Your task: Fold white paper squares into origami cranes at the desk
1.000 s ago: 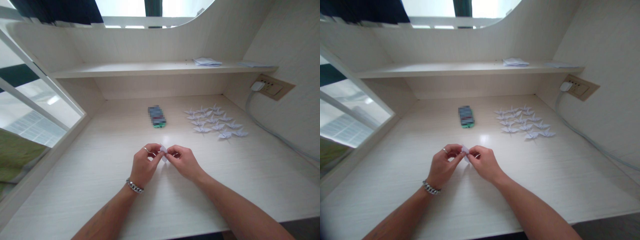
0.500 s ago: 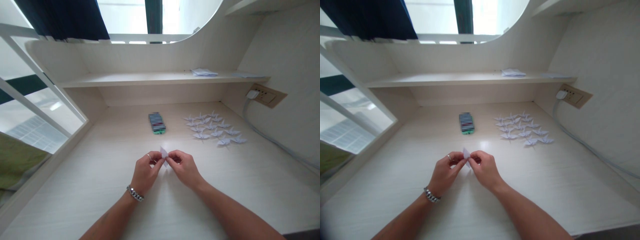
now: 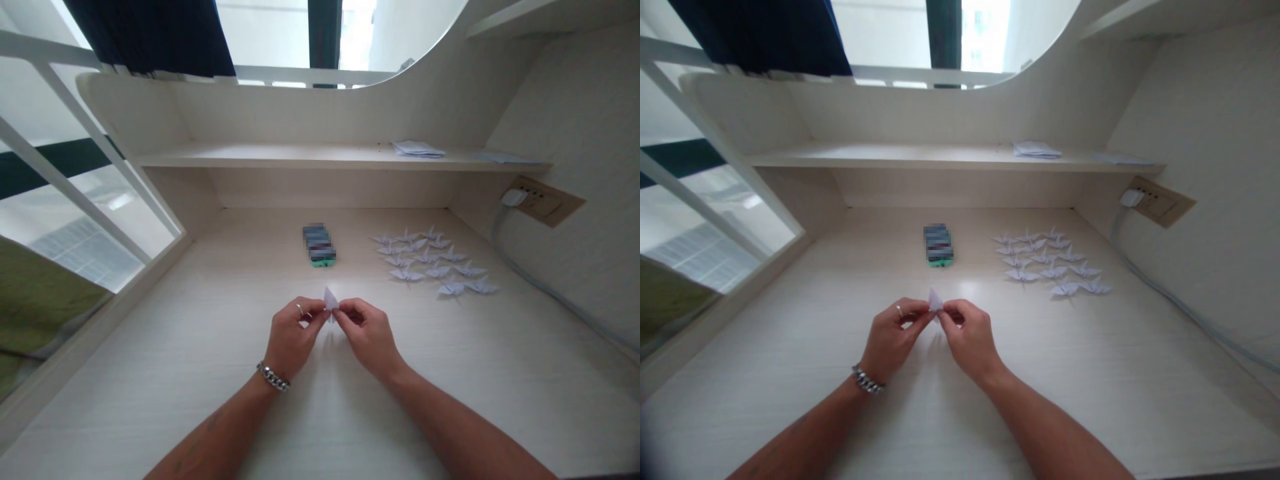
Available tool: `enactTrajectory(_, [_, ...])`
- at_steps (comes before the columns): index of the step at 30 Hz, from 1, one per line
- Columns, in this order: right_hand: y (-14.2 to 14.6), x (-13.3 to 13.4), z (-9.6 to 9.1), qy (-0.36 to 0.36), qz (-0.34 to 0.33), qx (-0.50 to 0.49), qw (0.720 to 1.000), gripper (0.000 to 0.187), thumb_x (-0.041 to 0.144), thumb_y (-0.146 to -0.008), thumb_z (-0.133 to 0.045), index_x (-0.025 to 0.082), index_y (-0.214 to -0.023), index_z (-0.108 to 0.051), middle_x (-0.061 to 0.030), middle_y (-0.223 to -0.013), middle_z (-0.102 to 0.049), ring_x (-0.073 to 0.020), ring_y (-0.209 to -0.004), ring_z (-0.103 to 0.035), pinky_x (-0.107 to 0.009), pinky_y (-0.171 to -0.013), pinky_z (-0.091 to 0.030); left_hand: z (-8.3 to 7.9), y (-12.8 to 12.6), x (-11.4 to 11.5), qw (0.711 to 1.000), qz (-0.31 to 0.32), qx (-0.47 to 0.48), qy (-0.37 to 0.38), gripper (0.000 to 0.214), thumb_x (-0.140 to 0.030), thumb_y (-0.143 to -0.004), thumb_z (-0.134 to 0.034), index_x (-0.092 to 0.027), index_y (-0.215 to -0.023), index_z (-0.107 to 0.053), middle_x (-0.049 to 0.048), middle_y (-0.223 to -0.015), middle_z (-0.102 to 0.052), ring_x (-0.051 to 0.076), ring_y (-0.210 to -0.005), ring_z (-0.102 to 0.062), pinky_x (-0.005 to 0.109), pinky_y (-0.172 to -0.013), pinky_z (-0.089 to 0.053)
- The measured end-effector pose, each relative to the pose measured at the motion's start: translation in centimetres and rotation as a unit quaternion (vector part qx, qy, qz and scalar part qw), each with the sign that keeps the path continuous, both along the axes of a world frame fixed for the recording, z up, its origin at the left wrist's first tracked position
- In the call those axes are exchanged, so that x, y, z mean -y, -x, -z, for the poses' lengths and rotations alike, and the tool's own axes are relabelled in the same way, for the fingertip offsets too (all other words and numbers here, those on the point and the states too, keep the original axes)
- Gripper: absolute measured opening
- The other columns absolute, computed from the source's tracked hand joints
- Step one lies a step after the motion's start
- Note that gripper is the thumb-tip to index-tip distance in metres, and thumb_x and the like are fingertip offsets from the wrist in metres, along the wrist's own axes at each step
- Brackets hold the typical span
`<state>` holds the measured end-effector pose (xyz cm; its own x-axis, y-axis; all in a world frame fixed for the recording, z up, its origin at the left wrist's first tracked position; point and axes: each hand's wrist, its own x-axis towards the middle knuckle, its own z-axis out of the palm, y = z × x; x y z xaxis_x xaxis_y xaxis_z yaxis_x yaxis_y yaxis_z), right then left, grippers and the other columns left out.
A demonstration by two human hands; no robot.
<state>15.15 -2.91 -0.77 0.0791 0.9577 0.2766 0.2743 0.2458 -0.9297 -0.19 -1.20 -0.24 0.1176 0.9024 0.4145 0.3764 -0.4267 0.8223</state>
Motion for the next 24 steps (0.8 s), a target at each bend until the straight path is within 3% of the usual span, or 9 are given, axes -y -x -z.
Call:
enactTrajectory(4, [0.14,-0.02,-0.17,-0.003,-0.002,-0.015,1.000,0.011,0.027,-0.084,-0.063,0.018,-0.085,-0.069,-0.0051,-0.081,-0.071,-0.0182,-0.073,-0.066,-0.028,-0.070,-0.053,-0.28,-0.05,0.16,0.997,-0.004,-0.018,-0.070,0.008,-0.022,-0.082,-0.066,-0.022,-0.088,-0.072,0.0047,-0.085,-0.071,0.016,-0.077,-0.066,0.028,-0.072,-0.053])
enactTrajectory(12, [0.17,0.05,0.13,0.001,-0.010,-0.019,1.000,0.012,0.028,-0.084,-0.063,0.018,-0.087,-0.069,-0.0051,-0.083,-0.072,-0.0183,-0.075,-0.067,-0.028,-0.072,-0.054,-0.43,-0.09,0.26,0.997,-0.006,-0.041,-0.062,0.008,-0.018,-0.083,-0.065,-0.020,-0.088,-0.072,0.0045,-0.085,-0.071,0.015,-0.074,-0.065,0.027,-0.071,-0.053])
enactTrajectory(20, [0.32,0.11,0.20,0.005,0.002,-0.027,1.000,0.013,0.029,-0.083,-0.065,0.018,-0.086,-0.070,-0.0045,-0.081,-0.073,-0.0175,-0.073,-0.067,-0.027,-0.070,-0.053,-0.26,-0.22,0.22,0.991,-0.031,-0.039,-0.125,0.011,-0.014,-0.081,-0.067,-0.021,-0.085,-0.075,0.0042,-0.083,-0.070,0.015,-0.076,-0.066,0.026,-0.070,-0.053])
enactTrajectory(24, [0.35,0.26,0.17,0.005,-0.002,-0.034,0.999,0.014,0.029,-0.083,-0.065,0.018,-0.088,-0.071,-0.0046,-0.081,-0.073,-0.0180,-0.075,-0.068,-0.028,-0.072,-0.054,-0.24,-0.34,0.28,0.993,-0.033,-0.026,-0.108,0.010,-0.013,-0.080,-0.069,-0.019,-0.087,-0.074,0.0036,-0.084,-0.073,0.014,-0.076,-0.067,0.025,-0.072,-0.054])
